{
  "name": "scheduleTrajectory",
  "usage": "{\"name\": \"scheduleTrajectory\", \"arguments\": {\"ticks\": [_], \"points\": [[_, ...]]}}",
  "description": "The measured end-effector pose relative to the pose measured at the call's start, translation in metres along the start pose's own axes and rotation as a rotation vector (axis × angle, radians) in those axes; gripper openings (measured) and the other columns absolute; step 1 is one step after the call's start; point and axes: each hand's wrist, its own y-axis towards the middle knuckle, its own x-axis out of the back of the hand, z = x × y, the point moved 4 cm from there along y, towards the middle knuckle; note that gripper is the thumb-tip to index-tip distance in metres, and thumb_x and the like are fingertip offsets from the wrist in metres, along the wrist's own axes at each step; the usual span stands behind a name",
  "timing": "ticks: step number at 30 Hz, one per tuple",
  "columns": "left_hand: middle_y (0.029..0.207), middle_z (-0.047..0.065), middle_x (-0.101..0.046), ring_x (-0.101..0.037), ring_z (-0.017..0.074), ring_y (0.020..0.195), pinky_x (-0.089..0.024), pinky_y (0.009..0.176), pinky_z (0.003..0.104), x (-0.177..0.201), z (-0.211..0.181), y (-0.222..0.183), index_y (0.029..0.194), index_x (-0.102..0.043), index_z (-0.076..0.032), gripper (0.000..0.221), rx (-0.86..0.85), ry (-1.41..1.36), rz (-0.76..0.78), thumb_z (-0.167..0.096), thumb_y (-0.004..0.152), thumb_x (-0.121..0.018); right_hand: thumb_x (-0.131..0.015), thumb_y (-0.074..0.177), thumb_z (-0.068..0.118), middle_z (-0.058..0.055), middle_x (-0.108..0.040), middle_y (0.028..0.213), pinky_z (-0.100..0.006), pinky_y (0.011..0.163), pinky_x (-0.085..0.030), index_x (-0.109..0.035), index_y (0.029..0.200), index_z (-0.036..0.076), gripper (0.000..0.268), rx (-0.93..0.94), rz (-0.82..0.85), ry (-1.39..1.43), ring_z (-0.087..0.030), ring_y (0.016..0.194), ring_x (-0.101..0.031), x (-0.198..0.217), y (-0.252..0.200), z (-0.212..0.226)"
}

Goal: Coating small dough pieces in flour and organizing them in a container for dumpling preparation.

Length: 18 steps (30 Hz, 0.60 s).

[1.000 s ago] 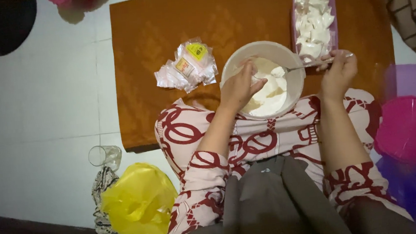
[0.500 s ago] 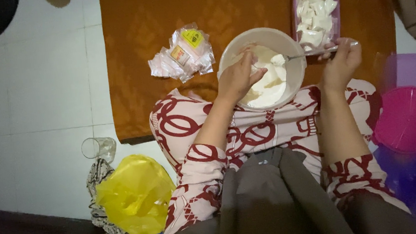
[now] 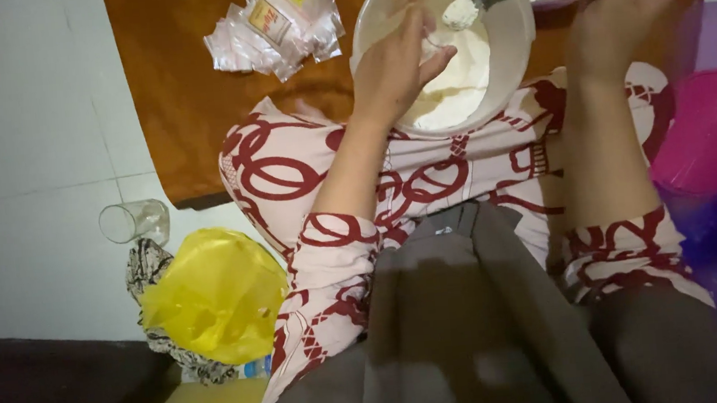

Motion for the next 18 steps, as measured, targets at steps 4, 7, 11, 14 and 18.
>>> {"name": "scheduleTrajectory", "arguments": {"ticks": [4,7,11,14,18], "points": [[0.105,0.002,-0.076,-0.073,0.0297,0.085,-0.053,0.070,0.043,-0.003,0.001,-0.001,0.121,-0.045,-0.015,0.049,-0.019,0.020,-0.038,-0.049,0.093,-0.067,-0.050,0.120,0.012,-0.014,-0.059,0.090,-0.035,0.067,-0.051,-0.060,0.121,0.000,0.016,0.052,0.056,-0.065,-0.020,0.073,-0.053,-0.006,-0.004,-0.002],[0.105,0.002,-0.076,-0.074,0.0300,0.084,-0.053,0.069,0.043,-0.007,0.005,-0.001,0.127,-0.043,-0.013,0.055,-0.029,0.052,-0.039,-0.050,0.094,-0.068,-0.047,0.121,0.012,-0.016,-0.060,0.089,-0.036,0.067,-0.055,-0.056,0.120,-0.002,0.016,0.069,0.089,-0.109,-0.021,0.072,-0.055,-0.013,-0.009,0.005],[0.094,0.001,-0.075,-0.072,0.0290,0.079,-0.051,0.066,0.042,0.004,-0.005,-0.002,0.118,-0.047,-0.015,0.048,-0.021,0.002,-0.068,-0.045,0.090,-0.073,-0.045,0.123,0.011,-0.020,-0.059,0.093,-0.037,0.074,-0.050,-0.050,0.122,-0.004,0.017,0.138,0.163,-0.138,-0.026,0.077,-0.057,-0.025,-0.017,0.012],[0.101,0.008,-0.077,-0.072,0.0333,0.082,-0.052,0.069,0.044,0.000,-0.001,-0.002,0.119,-0.049,-0.013,0.050,-0.026,0.053,-0.050,-0.049,0.091,-0.070,-0.042,0.123,0.017,-0.020,-0.061,0.107,-0.035,0.077,-0.049,-0.049,0.124,-0.003,0.021,0.118,0.236,-0.141,-0.024,0.082,-0.055,-0.044,-0.027,0.030],[0.098,0.007,-0.076,-0.072,0.0305,0.080,-0.052,0.067,0.043,0.004,-0.004,-0.001,0.116,-0.048,-0.017,0.048,-0.020,0.062,-0.063,-0.050,0.090,-0.072,-0.036,0.125,0.014,-0.025,-0.060,0.105,-0.039,0.077,-0.052,-0.044,0.122,-0.004,0.019,0.294,0.413,-0.237,-0.028,0.081,-0.057,-0.059,-0.041,0.043]]}}
